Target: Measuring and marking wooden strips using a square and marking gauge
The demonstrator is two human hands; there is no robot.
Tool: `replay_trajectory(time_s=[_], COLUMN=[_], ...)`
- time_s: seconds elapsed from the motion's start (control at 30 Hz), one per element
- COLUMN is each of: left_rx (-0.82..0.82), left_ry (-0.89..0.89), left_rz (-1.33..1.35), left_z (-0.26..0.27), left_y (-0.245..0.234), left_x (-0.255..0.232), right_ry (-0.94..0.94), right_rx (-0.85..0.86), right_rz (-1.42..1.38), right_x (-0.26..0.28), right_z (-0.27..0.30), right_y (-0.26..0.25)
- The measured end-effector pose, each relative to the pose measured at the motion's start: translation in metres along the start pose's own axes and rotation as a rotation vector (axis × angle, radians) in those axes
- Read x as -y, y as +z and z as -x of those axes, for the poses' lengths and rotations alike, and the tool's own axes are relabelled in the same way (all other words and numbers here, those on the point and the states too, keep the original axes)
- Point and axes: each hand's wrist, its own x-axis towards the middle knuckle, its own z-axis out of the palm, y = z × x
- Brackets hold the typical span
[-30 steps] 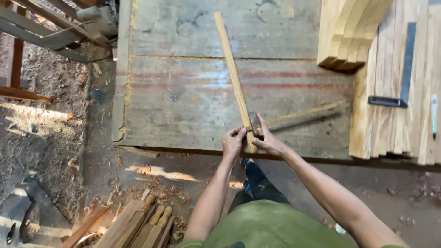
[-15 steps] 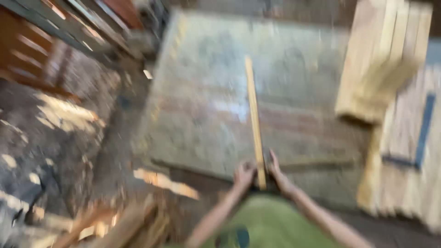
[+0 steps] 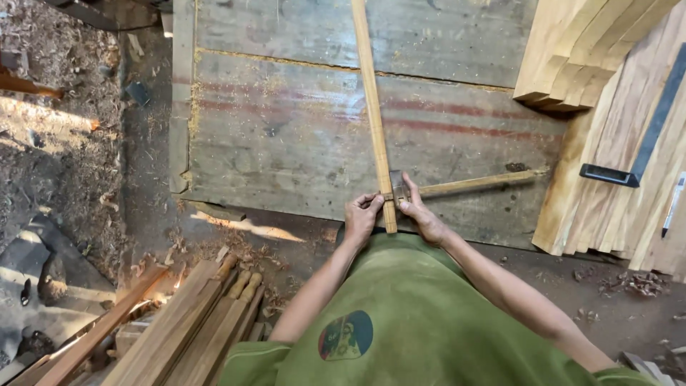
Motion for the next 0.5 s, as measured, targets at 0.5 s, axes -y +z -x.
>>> replay_trajectory(time_s=[0.5], left_rx=[-0.02], left_ry=[0.034], left_rz=[-0.026], left_z=[0.016], left_y=[0.0], left_x=[-0.029], right_ry=[-0.094], right_rx=[-0.423], right_rz=[-0.403], right_x=[-0.053], right_z=[-0.018], right_y=[0.003])
